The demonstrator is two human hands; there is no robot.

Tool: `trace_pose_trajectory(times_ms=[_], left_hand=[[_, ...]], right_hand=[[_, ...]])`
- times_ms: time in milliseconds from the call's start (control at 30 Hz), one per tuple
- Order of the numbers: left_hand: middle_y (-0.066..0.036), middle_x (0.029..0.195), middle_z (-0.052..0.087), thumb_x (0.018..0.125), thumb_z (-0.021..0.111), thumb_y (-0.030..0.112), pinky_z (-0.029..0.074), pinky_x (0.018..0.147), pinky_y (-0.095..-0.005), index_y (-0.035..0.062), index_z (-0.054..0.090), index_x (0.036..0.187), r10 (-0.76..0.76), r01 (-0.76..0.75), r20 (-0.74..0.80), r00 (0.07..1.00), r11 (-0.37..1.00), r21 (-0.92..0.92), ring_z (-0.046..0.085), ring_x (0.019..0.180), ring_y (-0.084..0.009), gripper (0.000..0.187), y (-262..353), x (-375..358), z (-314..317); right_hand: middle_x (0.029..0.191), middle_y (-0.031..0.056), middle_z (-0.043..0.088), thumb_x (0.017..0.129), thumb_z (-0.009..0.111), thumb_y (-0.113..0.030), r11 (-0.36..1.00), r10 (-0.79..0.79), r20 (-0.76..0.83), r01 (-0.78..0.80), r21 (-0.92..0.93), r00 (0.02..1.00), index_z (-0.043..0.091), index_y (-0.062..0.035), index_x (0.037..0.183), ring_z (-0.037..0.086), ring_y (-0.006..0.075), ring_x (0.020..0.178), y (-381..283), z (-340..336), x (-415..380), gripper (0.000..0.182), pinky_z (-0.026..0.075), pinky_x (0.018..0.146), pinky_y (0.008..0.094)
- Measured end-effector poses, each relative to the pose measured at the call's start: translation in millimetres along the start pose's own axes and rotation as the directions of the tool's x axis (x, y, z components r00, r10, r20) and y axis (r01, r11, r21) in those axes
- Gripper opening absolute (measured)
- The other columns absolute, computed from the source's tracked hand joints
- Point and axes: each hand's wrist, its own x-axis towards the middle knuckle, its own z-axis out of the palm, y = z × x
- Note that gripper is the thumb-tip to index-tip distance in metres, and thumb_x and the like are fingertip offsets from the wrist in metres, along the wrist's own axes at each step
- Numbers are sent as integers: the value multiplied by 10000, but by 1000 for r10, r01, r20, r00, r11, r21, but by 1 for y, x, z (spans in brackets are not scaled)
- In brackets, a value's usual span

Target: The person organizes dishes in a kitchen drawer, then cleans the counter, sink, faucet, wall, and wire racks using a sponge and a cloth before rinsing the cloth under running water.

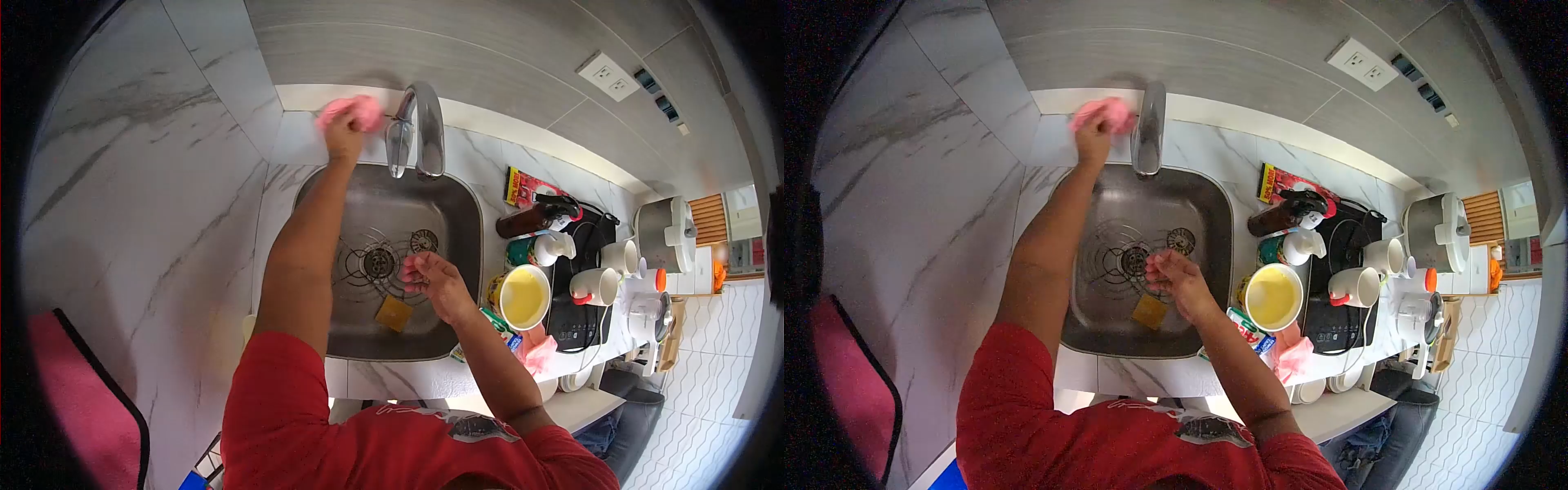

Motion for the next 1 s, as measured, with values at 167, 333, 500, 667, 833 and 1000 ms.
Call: trace_pose_trajectory(times_ms=[167,333,500,667,833,1000], left_hand=[[-79,916,634,795,575,43,473,694,-296,58,591,1091,148,-147,454,878,988,-39,600,826,-174,297,29,20,1],[-140,828,599,812,486,182,434,777,-355,74,638,839,136,-413,556,820,813,411,580,825,-235,188,24,46,-51],[-186,971,533,724,586,179,418,791,-411,48,625,871,214,-600,573,791,455,658,521,922,-310,200,-44,54,-101],[-143,976,573,636,621,110,424,835,-417,54,625,889,313,-488,488,815,825,286,528,987,-299,258,8,26,-37],[-136,883,593,673,585,112,417,808,-423,34,610,798,230,-298,190,954,770,564,573,826,-330,150,-18,20,-52],[-96,758,620,693,528,136,428,648,-436,106,616,792,142,-595,594,792,397,698,593,707,-280,136,4,18,-124]], right_hand=[[908,28,565,874,547,-284,999,45,12,-45,6,999,552,-65,976,536,143,836,11,7,1,241,435,760,310],[888,14,566,863,571,-313,995,102,53,-103,15,993,561,-78,950,534,127,820,29,15,16,251,436,741,293],[877,15,565,858,576,-335,992,120,106,-122,14,987,557,-81,945,532,131,811,39,26,21,269,437,722,282],[895,33,561,871,556,-271,985,168,112,-171,10,979,558,-66,974,534,145,836,41,24,13,230,430,763,302],[900,36,561,869,556,-281,984,178,114,-177,-14,977,560,-65,983,535,141,836,36,17,7,244,432,762,304],[868,9,559,864,564,-339,994,103,134,-99,-42,986,561,-91,955,525,126,792,21,31,-5,265,444,720,299]])
